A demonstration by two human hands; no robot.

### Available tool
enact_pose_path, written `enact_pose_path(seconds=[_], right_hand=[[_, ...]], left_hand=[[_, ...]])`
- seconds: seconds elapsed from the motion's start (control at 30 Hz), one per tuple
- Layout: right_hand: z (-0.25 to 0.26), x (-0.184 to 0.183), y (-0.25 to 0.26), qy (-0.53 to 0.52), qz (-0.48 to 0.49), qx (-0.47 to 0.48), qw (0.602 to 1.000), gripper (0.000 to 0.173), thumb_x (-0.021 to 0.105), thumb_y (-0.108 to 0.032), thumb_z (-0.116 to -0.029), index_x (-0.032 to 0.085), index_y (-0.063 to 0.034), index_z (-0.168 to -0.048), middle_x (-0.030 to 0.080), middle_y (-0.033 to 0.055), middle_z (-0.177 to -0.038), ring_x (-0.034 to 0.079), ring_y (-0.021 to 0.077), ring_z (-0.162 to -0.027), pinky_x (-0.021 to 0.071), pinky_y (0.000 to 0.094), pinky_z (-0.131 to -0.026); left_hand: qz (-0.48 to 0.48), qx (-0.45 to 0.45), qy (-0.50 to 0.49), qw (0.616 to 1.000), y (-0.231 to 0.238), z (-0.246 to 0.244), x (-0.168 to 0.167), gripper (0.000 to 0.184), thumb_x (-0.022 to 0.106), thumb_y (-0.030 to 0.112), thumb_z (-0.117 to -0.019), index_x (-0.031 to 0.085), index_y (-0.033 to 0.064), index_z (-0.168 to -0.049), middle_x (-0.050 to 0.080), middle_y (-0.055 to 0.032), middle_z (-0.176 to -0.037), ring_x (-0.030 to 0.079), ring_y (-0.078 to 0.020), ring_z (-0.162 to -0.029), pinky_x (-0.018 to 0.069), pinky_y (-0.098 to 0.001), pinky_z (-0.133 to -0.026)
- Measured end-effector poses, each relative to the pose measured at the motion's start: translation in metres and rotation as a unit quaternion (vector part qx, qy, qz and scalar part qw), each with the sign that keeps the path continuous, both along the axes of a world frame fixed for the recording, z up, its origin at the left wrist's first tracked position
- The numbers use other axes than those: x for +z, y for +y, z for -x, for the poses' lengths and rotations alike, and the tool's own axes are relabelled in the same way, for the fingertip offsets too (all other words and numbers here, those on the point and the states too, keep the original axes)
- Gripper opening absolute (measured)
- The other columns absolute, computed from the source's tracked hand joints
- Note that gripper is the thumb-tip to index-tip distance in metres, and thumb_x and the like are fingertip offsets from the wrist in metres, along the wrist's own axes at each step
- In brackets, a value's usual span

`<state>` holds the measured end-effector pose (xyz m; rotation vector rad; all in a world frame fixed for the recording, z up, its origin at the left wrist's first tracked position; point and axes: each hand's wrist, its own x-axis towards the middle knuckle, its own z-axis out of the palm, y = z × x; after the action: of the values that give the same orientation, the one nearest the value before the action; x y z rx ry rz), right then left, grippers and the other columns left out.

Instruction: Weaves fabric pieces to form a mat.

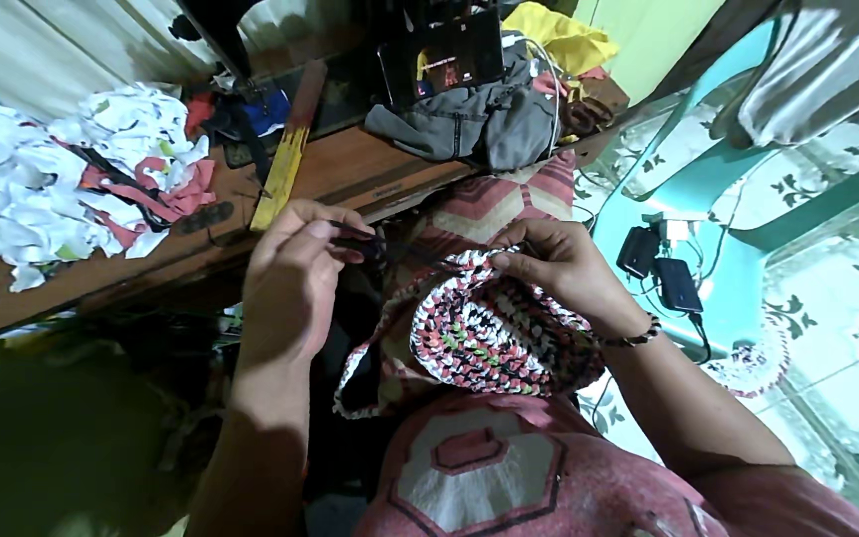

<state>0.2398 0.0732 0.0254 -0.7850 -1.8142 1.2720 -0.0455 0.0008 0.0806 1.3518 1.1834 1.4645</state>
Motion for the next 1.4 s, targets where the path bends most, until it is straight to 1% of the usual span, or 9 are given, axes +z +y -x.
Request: enact_pose_path(seconds=[0.27, 0.4, 0.57, 0.67, 0.73, 0.87, 1.03, 1.2, 1.4], right_hand=[[0.002, -0.002, 0.002, 0.006, 0.0, -0.003, 1.0, 0.009, 0.071, -0.012, -0.0945, 0.071, -0.007, -0.102, 0.07, 0.0004, -0.086, 0.063, 0.0062, -0.067, 0.0546, 0.0202, -0.059], [0.004, 0.002, -0.002, 0.002, -0.004, -0.009, 1.0, 0.008, 0.071, -0.01, -0.0946, 0.071, -0.0067, -0.102, 0.069, -0.0005, -0.08, 0.06, 0.0045, -0.061, 0.0511, 0.0178, -0.053], [0.002, 0.001, 0.0, 0.019, -0.004, -0.017, 1.0, 0.008, 0.071, -0.01, -0.0946, 0.071, -0.007, -0.102, 0.072, 0.0006, -0.088, 0.066, 0.0067, -0.07, 0.0568, 0.0208, -0.063], [-0.002, 0.004, 0.0, 0.012, -0.009, -0.002, 1.0, 0.009, 0.072, -0.01, -0.0934, 0.072, -0.0071, -0.102, 0.072, 0.0, -0.089, 0.066, 0.006, -0.071, 0.0574, 0.0204, -0.063], [-0.006, 0.01, -0.001, -0.001, -0.026, 0.024, 0.999, 0.007, 0.074, -0.009, -0.0918, 0.073, -0.0071, -0.098, 0.071, -0.0016, -0.084, 0.063, 0.0036, -0.066, 0.0535, 0.0178, -0.057], [-0.012, 0.023, 0.0, -0.044, -0.075, 0.076, 0.993, 0.007, 0.075, -0.011, -0.0913, 0.075, -0.0065, -0.097, 0.072, -0.0018, -0.088, 0.064, 0.0032, -0.07, 0.0551, 0.0176, -0.061], [-0.019, 0.035, 0.005, -0.094, -0.139, 0.102, 0.98, 0.009, 0.075, -0.014, -0.0913, 0.077, -0.0066, -0.096, 0.072, -0.0029, -0.082, 0.063, 0.0008, -0.067, 0.0539, 0.016, -0.058], [-0.022, 0.043, 0.009, -0.119, -0.187, 0.153, 0.963, 0.009, 0.072, -0.014, -0.0925, 0.078, -0.0072, -0.094, 0.073, -0.003, -0.083, 0.066, 0.0009, -0.071, 0.0574, 0.0177, -0.064], [-0.013, 0.053, 0.032, -0.152, -0.075, 0.312, 0.935, 0.021, 0.064, -0.007, -0.0975, 0.074, -0.0048, -0.116, 0.076, -0.0003, -0.086, 0.069, 0.0036, -0.067, 0.0612, 0.0211, -0.062]], left_hand=[[-0.033, -0.064, -0.293, 0.953, -0.01, 0.002, -0.014, 0.021, 0.047, 0.026, -0.1061, 0.067, 0.0202, -0.102, 0.07, -0.001, -0.1, 0.068, -0.0218, -0.102, 0.055, -0.0479, -0.097], [-0.03, -0.106, -0.249, 0.962, -0.011, -0.008, -0.014, 0.014, 0.057, 0.036, -0.1035, 0.058, 0.0222, -0.1, 0.051, 0.0087, -0.073, 0.054, -0.0074, -0.065, 0.0535, -0.0271, -0.069], [-0.07, -0.148, -0.195, 0.967, -0.014, -0.004, -0.011, 0.015, 0.053, 0.035, -0.1059, 0.057, 0.0213, -0.101, 0.053, 0.0064, -0.07, 0.052, -0.0071, -0.056, 0.0482, -0.0225, -0.053], [-0.052, -0.326, -0.03, 0.944, -0.018, 0.007, -0.016, 0.028, 0.058, 0.035, -0.1034, 0.07, 0.014, -0.088, 0.075, -0.0038, -0.1, 0.074, -0.0195, -0.093, 0.0627, -0.0356, -0.082], [-0.075, -0.394, 0.089, 0.912, -0.017, 0.008, -0.01, 0.032, 0.057, 0.021, -0.1043, 0.068, 0.0049, -0.079, 0.073, -0.0104, -0.123, 0.066, -0.0262, -0.122, 0.0553, -0.0421, -0.104], [-0.13, -0.272, 0.17, 0.938, -0.019, 0.006, -0.001, 0.035, 0.073, 0.02, -0.0931, 0.056, 0.0107, -0.065, 0.073, -0.0047, -0.107, 0.07, -0.0223, -0.109, 0.0608, -0.0382, -0.095], [-0.088, -0.241, 0.043, 0.966, -0.017, 0.0, -0.01, 0.012, 0.07, 0.026, -0.0979, 0.07, 0.0158, -0.105, 0.071, -0.0012, -0.109, 0.074, -0.0154, -0.08, 0.0655, -0.0296, -0.066], [-0.05, -0.127, 0.283, 0.949, -0.004, -0.021, -0.028, 0.051, 0.077, 0.028, -0.0898, 0.064, 0.0103, -0.137, 0.064, -0.0018, -0.132, 0.062, -0.0126, -0.118, 0.0561, -0.033, -0.097], [-0.113, -0.125, 0.278, 0.946, -0.019, -0.05, -0.046, 0.008, 0.074, 0.007, -0.0883, 0.073, 0.0046, -0.096, 0.068, -0.0027, -0.101, 0.066, -0.0043, -0.091, 0.0591, -0.019, -0.077]])
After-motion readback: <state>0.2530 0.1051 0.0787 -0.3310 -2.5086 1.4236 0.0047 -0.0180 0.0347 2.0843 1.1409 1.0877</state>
